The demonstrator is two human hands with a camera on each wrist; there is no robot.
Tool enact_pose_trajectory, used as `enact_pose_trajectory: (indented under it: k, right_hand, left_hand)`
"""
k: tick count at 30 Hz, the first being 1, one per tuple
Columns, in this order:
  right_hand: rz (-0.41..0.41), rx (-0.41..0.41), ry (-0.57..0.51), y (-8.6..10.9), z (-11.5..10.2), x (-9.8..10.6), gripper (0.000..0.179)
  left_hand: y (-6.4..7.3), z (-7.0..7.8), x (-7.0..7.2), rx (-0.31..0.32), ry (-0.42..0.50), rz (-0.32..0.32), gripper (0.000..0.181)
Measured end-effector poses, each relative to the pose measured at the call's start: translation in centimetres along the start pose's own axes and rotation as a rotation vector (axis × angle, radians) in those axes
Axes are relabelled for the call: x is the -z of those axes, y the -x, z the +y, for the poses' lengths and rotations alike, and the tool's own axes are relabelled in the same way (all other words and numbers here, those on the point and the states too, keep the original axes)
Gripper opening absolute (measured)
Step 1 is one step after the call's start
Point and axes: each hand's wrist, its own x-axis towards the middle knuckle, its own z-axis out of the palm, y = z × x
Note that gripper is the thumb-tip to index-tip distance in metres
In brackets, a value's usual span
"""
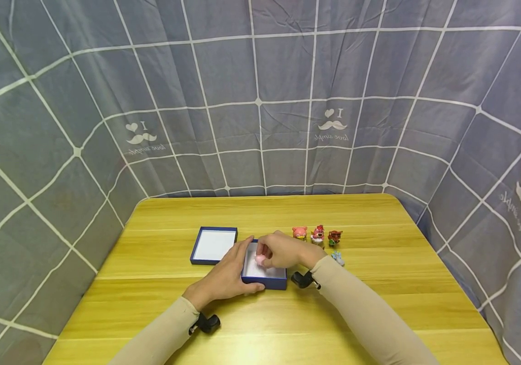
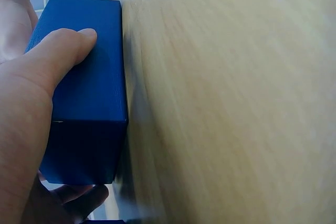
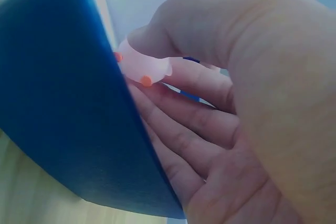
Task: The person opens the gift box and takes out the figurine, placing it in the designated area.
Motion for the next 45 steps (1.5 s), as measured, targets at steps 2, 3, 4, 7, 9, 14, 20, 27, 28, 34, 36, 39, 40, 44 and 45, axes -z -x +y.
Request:
enact_pose_trajectory:
  k: [2, 3, 4, 7, 9, 14, 20, 27, 28, 34, 36, 39, 40, 44, 45]
  right_hand:
    - [0.007, -0.004, -0.007, 0.1, 0.0, -0.1, 0.006]
    - [0.010, -0.004, -0.009, 0.1, 0.1, -0.1, 0.006]
    - [0.013, -0.004, -0.012, 0.2, 0.2, -0.2, 0.007]
    - [0.023, -0.004, -0.020, 0.3, 0.3, -0.3, 0.010]
    - [0.027, -0.004, -0.024, 0.3, 0.3, -0.4, 0.012]
    - [0.035, -0.007, -0.036, 0.4, 0.4, -0.5, 0.016]
    - [0.048, -0.001, -0.041, 0.5, 0.5, -0.6, 0.018]
    - [0.071, -0.001, -0.042, 0.9, 0.5, -0.6, 0.021]
    - [0.074, 0.000, -0.045, 0.9, 0.5, -0.6, 0.022]
    - [0.095, 0.004, -0.064, 1.1, 0.6, -0.6, 0.026]
    - [0.100, -0.001, -0.068, 1.2, 0.6, -0.6, 0.028]
    - [0.103, -0.007, -0.065, 1.3, 0.6, -0.7, 0.030]
    - [0.103, -0.009, -0.064, 1.4, 0.6, -0.7, 0.030]
    - [0.101, 0.004, -0.065, 1.6, 0.4, -0.6, 0.030]
    - [0.102, 0.008, -0.068, 1.6, 0.4, -0.5, 0.029]
  left_hand:
    - [0.0, 0.0, 0.0, 0.002, 0.001, 0.001, 0.133]
    - [0.0, 0.0, 0.0, 0.002, 0.001, 0.001, 0.133]
    - [0.0, 0.0, 0.0, 0.003, 0.001, 0.000, 0.133]
    - [0.0, 0.1, 0.0, 0.008, 0.008, -0.004, 0.133]
    - [0.0, 0.1, 0.0, 0.013, 0.009, -0.009, 0.133]
    - [-0.1, 0.0, -0.1, 0.012, -0.001, -0.008, 0.134]
    - [-0.1, 0.0, -0.1, 0.009, 0.003, -0.003, 0.133]
    - [0.0, 0.2, 0.0, 0.012, 0.012, -0.001, 0.133]
    - [0.0, 0.2, 0.0, 0.011, 0.012, -0.002, 0.132]
    - [0.0, 0.2, 0.0, 0.014, 0.003, -0.005, 0.132]
    - [0.0, 0.2, 0.0, 0.017, 0.006, -0.007, 0.132]
    - [0.0, 0.2, 0.1, 0.019, 0.009, -0.009, 0.132]
    - [0.0, 0.2, 0.1, 0.020, 0.009, -0.010, 0.132]
    - [0.0, 0.2, 0.0, 0.026, 0.011, -0.010, 0.133]
    - [0.0, 0.2, 0.0, 0.027, 0.014, -0.011, 0.133]
